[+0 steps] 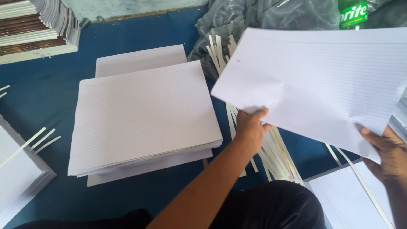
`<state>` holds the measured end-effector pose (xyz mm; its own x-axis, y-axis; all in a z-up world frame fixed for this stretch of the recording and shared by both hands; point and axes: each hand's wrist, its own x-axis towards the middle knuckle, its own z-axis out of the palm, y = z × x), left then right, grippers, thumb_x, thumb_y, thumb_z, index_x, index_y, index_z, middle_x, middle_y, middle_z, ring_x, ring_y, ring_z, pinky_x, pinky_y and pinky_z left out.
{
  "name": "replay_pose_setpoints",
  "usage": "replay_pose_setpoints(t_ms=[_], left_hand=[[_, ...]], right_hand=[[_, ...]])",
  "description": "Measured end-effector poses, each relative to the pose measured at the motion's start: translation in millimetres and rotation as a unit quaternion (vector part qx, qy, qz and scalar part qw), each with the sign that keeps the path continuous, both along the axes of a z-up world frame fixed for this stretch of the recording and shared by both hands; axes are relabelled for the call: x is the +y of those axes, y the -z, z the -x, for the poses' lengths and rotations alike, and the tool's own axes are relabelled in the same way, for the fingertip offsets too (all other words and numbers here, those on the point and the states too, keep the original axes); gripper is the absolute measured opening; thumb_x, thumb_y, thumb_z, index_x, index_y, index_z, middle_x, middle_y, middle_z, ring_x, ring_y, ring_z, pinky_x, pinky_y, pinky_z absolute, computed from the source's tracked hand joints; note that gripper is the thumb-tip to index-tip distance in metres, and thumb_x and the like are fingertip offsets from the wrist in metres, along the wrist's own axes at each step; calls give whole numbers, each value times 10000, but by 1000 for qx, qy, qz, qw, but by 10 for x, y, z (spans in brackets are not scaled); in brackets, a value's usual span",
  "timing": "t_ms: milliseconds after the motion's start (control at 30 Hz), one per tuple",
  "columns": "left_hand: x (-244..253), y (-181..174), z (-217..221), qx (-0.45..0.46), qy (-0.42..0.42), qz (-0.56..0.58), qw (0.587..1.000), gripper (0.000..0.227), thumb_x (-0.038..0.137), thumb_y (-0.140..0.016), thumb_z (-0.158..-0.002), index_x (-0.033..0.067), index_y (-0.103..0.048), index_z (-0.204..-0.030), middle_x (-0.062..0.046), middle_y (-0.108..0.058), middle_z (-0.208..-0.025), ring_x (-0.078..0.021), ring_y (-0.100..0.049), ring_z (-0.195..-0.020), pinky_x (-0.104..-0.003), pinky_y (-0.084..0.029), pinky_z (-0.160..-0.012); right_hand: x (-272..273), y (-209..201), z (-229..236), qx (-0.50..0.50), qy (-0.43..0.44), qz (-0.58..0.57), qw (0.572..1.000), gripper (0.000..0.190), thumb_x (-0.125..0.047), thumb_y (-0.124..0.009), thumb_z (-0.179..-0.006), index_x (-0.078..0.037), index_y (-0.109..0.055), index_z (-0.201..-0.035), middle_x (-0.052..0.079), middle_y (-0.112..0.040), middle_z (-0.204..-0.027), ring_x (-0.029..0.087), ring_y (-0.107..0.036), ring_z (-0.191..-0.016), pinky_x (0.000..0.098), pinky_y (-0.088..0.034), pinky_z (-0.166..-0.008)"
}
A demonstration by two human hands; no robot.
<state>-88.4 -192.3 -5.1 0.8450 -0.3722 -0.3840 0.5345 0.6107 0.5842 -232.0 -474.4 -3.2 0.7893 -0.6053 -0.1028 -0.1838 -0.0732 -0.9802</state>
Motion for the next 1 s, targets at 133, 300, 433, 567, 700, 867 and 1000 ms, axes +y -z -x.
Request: replay_pose_setpoints(t_ms=[133, 300, 433, 567, 700, 867, 1000], left_hand=[[-40, 229, 225, 5, 18, 25, 999, 493, -17, -586, -905, 5, -417, -1368, -188, -541, -1331, -320, -597, -1264, -541, -509, -1077], [117, 638, 432, 22, 47, 29, 998, 486, -40, -594, -900, -10, -410, -1349, -194, -557, -1317, -327, -624, -1254, -467, -532, -1029], [200, 909, 575, 86, 59, 18, 994, 471, -9, -620, -911, -55, -447, -1347, -203, -570, -1283, -335, -626, -1230, -463, -563, -988], [261, 1081, 614, 177, 56, 19, 982, 448, 229, -578, -995, -14, -465, -1353, -200, -588, -1281, -322, -610, -1245, -501, -587, -976], [233, 1191, 588, 219, 100, 24, 970, 519, 364, -536, -1042, -33, -464, -1368, -221, -599, -1301, -346, -636, -1255, -520, -596, -994], [128, 1262, 630, 243, 132, 37, 960, 542, 392, -509, -1048, -43, -451, -1366, -247, -617, -1309, -374, -647, -1229, -494, -587, -983], [68, 1249, 718, 239, 113, 42, 963, 506, 390, -515, -1049, -12, -472, -1355, -223, -635, -1280, -353, -657, -1234, -448, -570, -975]], right_hand=[[-360, 190, 113, 130, 0, 87, 988, 569, -353, -574, -1035, 30, -529, -1453, 397, -629, -1156, 427, -675, -1110, 506, -571, -952], [-682, 278, 87, 142, -106, -11, 984, 674, -329, -524, -971, 110, -414, -1472, 434, -643, -1012, 397, -732, -953, 566, -574, -892], [-729, 325, 12, 269, -96, -12, 958, 636, -329, -511, -1005, 138, -425, -1428, 454, -643, -980, 443, -739, -860, 572, -584, -837], [-776, 211, -129, 331, -125, 6, 935, 587, -319, -495, -1032, 137, -448, -1398, 451, -647, -959, 479, -749, -767, 579, -597, -754], [-856, 37, -441, 370, -151, 43, 916, 543, -310, -480, -1058, 137, -471, -1367, 448, -652, -937, 516, -759, -674, 585, -609, -672], [-891, -26, -858, 334, -150, 179, 913, 505, -263, -523, -1046, 67, -496, -1427, 411, -710, -996, 474, -767, -808, 558, -619, -788], [-968, 4, -968, 294, -136, 240, 915, 539, -233, -604, -995, -34, -546, -1492, 340, -733, -1059, 465, -757, -950, 589, -615, -895]])
